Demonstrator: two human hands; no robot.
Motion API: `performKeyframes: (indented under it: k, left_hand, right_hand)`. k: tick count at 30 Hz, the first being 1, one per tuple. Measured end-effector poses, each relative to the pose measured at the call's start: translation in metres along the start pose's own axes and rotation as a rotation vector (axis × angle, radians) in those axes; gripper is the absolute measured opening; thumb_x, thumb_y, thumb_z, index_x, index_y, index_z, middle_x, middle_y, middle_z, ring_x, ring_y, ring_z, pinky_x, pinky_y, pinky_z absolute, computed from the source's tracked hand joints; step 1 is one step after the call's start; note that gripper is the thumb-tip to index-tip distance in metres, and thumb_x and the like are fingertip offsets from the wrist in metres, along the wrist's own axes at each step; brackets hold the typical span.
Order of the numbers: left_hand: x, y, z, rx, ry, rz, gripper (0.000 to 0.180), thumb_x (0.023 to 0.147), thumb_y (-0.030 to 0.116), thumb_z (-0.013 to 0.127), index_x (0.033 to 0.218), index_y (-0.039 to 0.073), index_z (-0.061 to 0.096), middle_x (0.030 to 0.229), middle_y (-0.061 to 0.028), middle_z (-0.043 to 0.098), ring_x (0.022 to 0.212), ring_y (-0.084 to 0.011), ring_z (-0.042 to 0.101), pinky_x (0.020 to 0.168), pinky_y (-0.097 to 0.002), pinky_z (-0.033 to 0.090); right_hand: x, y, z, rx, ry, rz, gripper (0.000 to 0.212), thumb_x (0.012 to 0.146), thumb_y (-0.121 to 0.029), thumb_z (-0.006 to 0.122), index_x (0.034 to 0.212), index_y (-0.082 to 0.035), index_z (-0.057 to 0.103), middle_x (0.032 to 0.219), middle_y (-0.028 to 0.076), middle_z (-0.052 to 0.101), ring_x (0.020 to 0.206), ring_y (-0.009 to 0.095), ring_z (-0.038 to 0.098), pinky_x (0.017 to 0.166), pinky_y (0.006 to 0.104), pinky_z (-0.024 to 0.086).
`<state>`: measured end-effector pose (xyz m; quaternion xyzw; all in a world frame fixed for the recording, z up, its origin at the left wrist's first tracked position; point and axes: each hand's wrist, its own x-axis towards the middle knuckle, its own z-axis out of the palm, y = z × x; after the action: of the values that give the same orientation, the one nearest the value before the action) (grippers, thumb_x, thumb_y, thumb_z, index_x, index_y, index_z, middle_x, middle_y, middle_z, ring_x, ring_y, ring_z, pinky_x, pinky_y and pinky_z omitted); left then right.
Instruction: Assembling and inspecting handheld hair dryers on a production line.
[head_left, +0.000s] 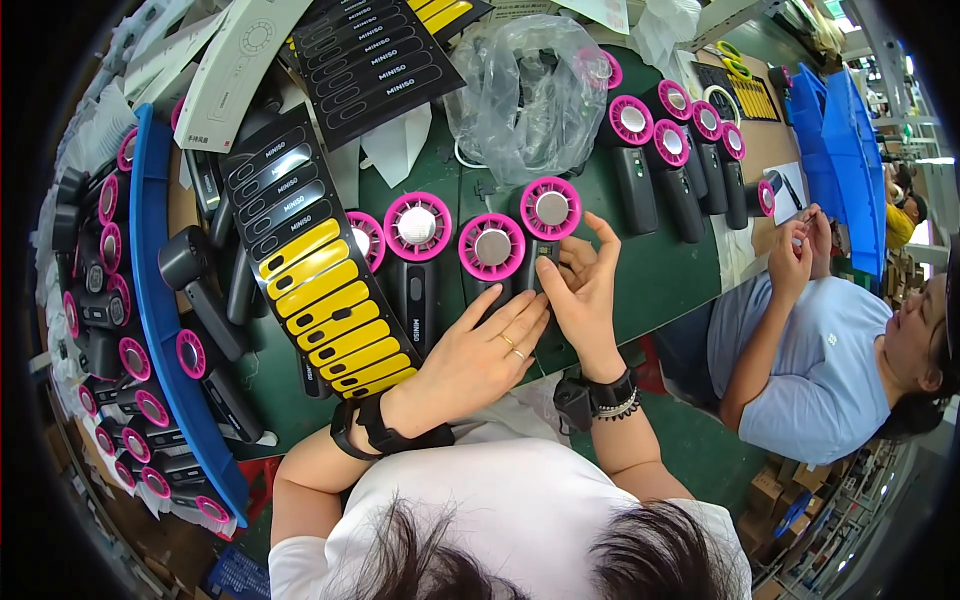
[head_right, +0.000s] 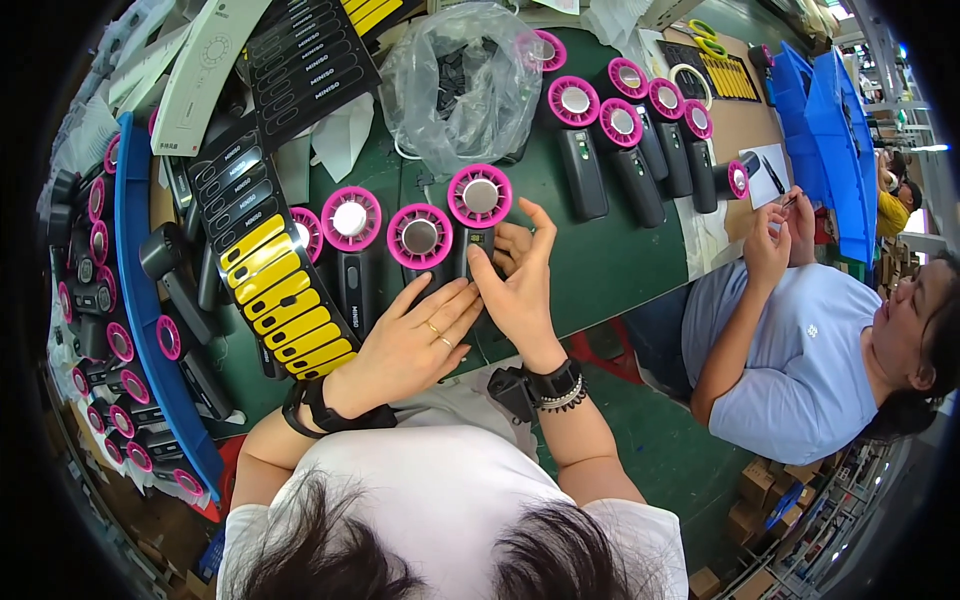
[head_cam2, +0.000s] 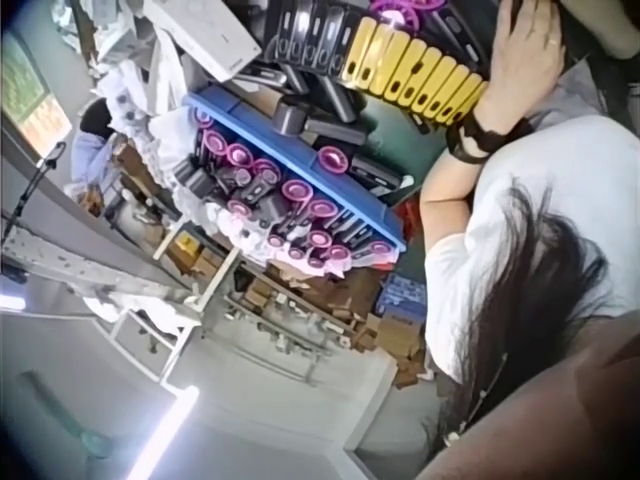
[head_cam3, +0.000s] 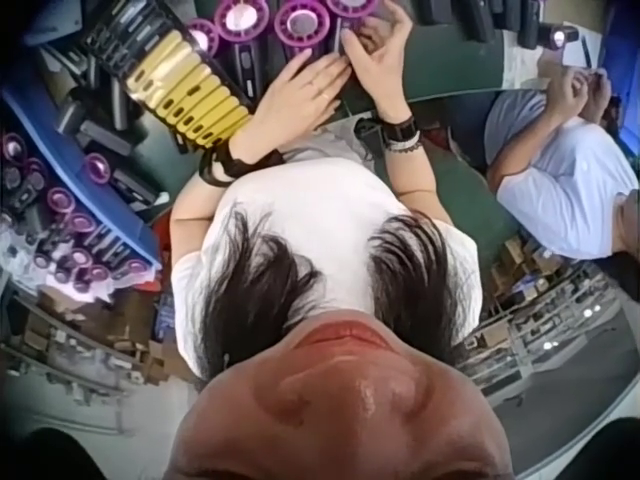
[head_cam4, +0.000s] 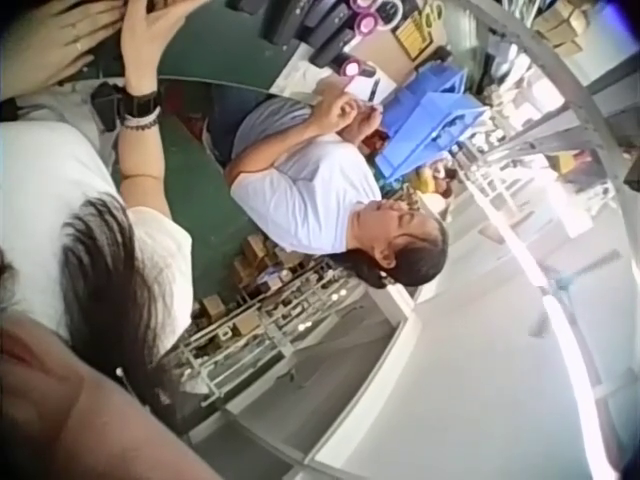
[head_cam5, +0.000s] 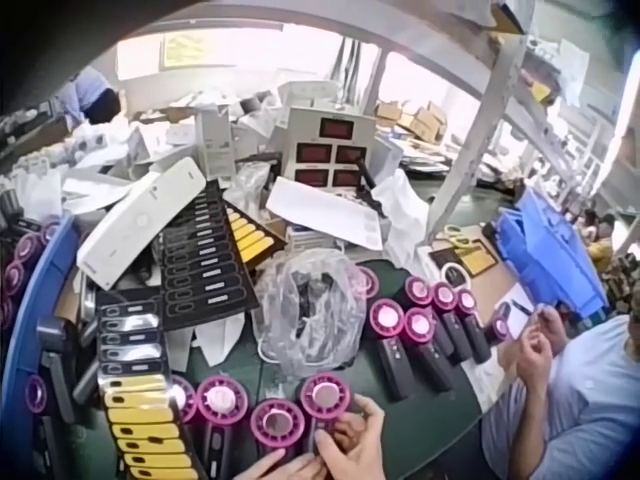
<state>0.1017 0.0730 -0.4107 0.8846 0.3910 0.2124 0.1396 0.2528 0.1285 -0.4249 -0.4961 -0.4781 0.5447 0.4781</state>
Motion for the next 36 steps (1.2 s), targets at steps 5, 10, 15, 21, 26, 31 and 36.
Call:
performKeyframes:
  k: [5,10,15,21,26,31,36]
  left_hand:
    - [-0.002,0.001,-0.003,-0.006,0.001,-0.009,0.048,0.074,0.017,0.065,0.118,0.0,0.054,0.125,-0.0117,0.05,0.12,-0.0225,0.044,0.103,-0.0436,0.03]
    - [-0.002,0.0,-0.005,-0.011,0.011,-0.008,0.047,0.074,0.016,0.065,0.117,0.0,0.054,0.125,-0.0121,0.05,0.12,-0.023,0.045,0.103,-0.0437,0.03]
    - [-0.001,0.003,-0.006,-0.087,0.028,0.001,0.043,0.074,0.014,0.064,0.114,0.0,0.055,0.125,-0.013,0.05,0.119,-0.0247,0.045,0.102,-0.0428,0.032]
    - [0.003,0.003,-0.018,-0.154,0.138,-0.007,0.042,0.073,0.012,0.065,0.112,0.0,0.055,0.123,-0.014,0.05,0.114,-0.0265,0.049,0.096,-0.04,0.039]
    - [0.007,0.005,-0.032,-0.172,0.288,-0.003,0.042,0.071,0.01,0.066,0.111,0.001,0.056,0.118,-0.0135,0.053,0.104,-0.0289,0.055,0.085,-0.0387,0.046]
    - [0.02,0.014,-0.052,-0.283,0.277,-0.215,0.041,0.079,0.017,0.064,0.112,-0.004,0.051,0.098,-0.0183,0.059,0.084,-0.029,0.062,0.065,-0.0354,0.05]
    - [0.027,0.023,-0.067,-0.788,0.202,-0.542,0.049,0.082,0.021,0.063,0.114,-0.011,0.044,0.075,-0.021,0.059,0.065,-0.0328,0.062,0.053,-0.0346,0.048]
  right_hand:
    - [-0.001,-0.003,-0.001,0.022,0.002,0.035,0.062,0.08,0.006,0.059,0.129,-0.004,0.022,0.109,0.015,0.051,0.099,0.019,0.055,0.083,0.0298,0.048]
    - [0.0,-0.003,-0.002,0.101,-0.017,0.04,0.061,0.079,0.006,0.06,0.127,-0.005,0.024,0.109,0.014,0.051,0.101,0.018,0.054,0.082,0.0286,0.048]
    - [-0.007,0.002,-0.006,0.176,0.015,-0.008,0.06,0.079,0.007,0.059,0.127,-0.005,0.026,0.113,0.015,0.051,0.099,0.017,0.054,0.082,0.0294,0.048]
    - [-0.01,-0.004,-0.014,0.328,0.047,-0.062,0.056,0.082,0.004,0.054,0.13,-0.004,0.026,0.117,0.018,0.05,0.102,0.022,0.056,0.086,0.0331,0.048]
    - [-0.011,-0.041,-0.007,0.549,-0.034,-0.054,0.057,0.085,-0.001,0.052,0.133,-0.005,0.023,0.121,0.018,0.047,0.109,0.029,0.054,0.089,0.0376,0.048]
    - [-0.012,-0.067,0.012,0.668,-0.091,-0.064,0.06,0.085,-0.001,0.053,0.135,-0.006,0.021,0.127,0.017,0.043,0.112,0.033,0.052,0.091,0.0408,0.047]
    - [-0.02,-0.08,0.036,0.669,-0.196,-0.153,0.059,0.086,-0.003,0.052,0.136,-0.006,0.021,0.129,0.016,0.041,0.113,0.03,0.051,0.093,0.0399,0.045]
